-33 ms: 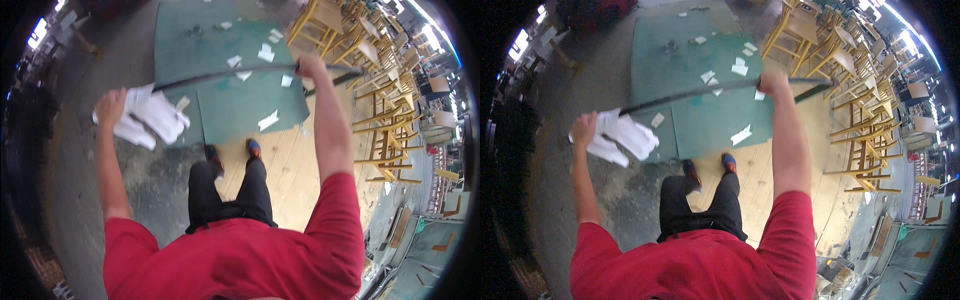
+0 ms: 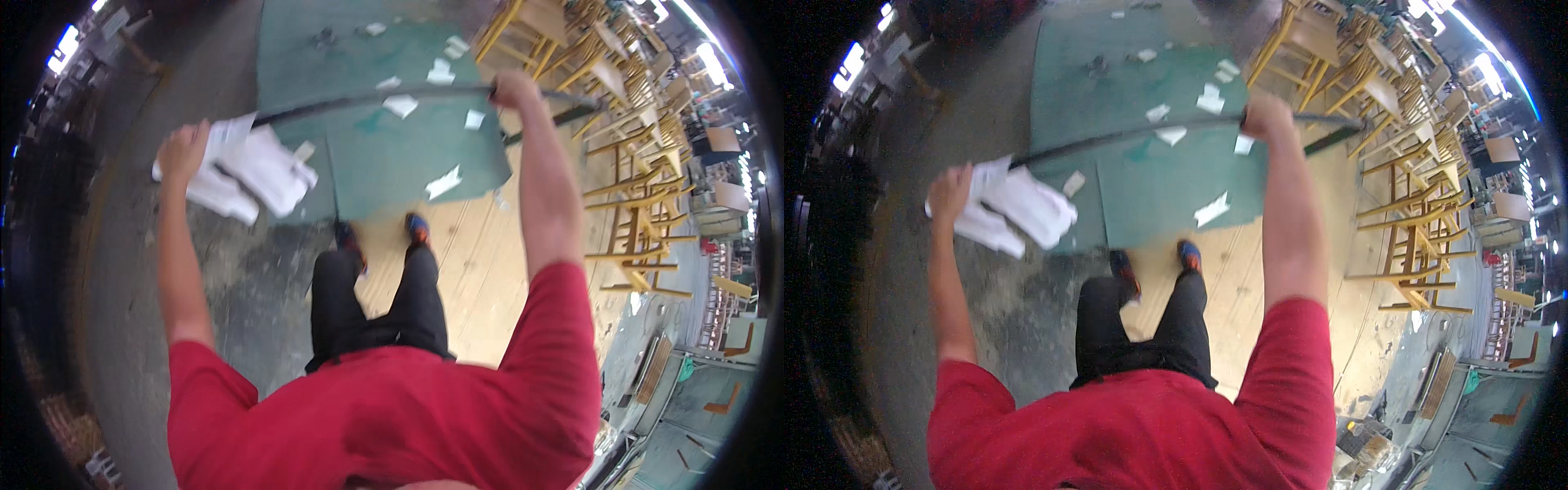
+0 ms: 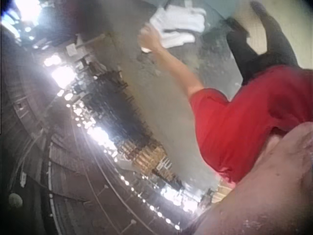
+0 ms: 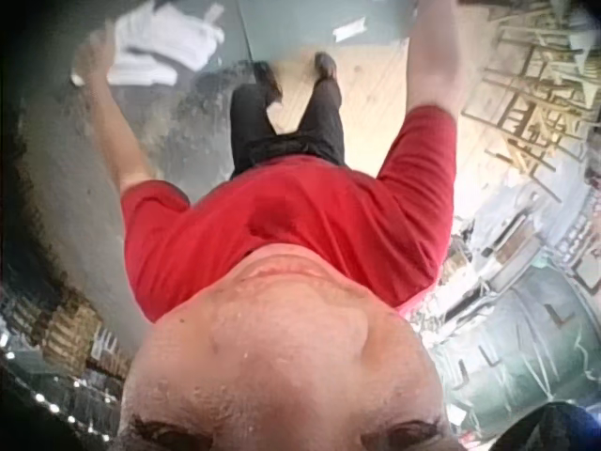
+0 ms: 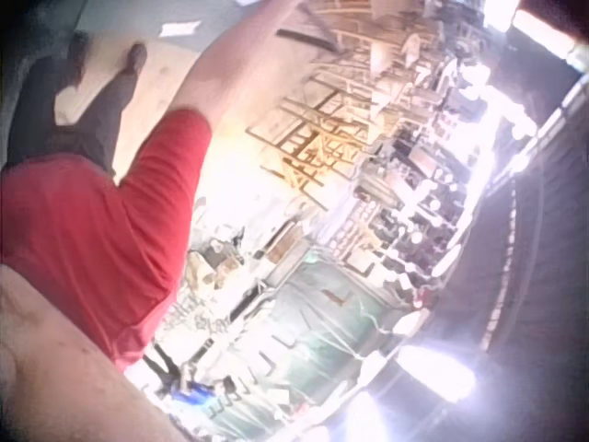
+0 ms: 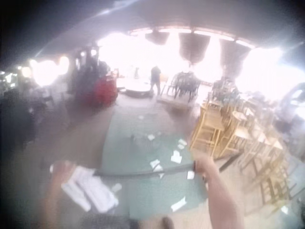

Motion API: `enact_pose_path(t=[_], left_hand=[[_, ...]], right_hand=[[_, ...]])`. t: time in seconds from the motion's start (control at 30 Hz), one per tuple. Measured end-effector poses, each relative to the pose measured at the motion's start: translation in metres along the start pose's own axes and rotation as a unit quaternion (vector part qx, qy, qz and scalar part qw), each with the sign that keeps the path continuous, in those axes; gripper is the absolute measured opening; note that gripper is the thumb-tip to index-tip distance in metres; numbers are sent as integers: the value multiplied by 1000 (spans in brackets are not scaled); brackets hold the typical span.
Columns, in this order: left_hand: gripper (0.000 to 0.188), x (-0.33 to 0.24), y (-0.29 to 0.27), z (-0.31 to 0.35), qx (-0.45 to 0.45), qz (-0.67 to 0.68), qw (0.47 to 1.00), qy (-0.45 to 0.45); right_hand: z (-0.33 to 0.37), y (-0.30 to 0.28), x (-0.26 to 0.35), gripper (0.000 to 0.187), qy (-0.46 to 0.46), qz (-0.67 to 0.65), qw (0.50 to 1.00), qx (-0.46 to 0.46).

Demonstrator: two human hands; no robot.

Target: The person picks up green metal chairs from a pile, carries them across the workshop floor, and places them onto a stack. The person then picks up a long metal bar and wipes it with a white cloth.

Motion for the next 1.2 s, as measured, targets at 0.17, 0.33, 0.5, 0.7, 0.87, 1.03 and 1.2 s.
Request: enact_pose_path(t=[0.17, 0.33, 0.5, 0.7, 0.87, 1.03, 1.2], left_hand=[[59, 40, -7, -18, -34, 14, 999, 25], [57, 93, -30, 68, 5, -23, 1000, -12], [53, 56, -35, 134, 25, -1, 1000, 0], [50, 5, -61, 203, 38, 11, 999, -18], [48, -42, -57, 249, 51, 6, 999, -11], [48, -51, -60, 262, 38, 7, 999, -14], [49, -48, -56, 267, 22, -6, 1000, -17]], right_hand=[[-4, -3, -23, 33, -8, 5, 999, -47], [100, -8, 39, 33, -33, -13, 999, 11], [162, 11, 6, 29, -32, -34, 997, 62], [200, 6, -39, 23, -24, -40, 996, 78], [213, 37, -93, 22, -23, -33, 997, 69], [209, 42, -102, 21, -36, -33, 997, 68], [223, 48, -100, 21, -33, -51, 997, 51]])
Point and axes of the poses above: each hand's wrist, its own z-axis away from the middle knuckle, its own y-axis out of the palm, x = y × z, the point moved 7 cm from there along -z, towards the middle knuckle, and after that the axes turned 1 degree about -y, right-handed, at the moved point
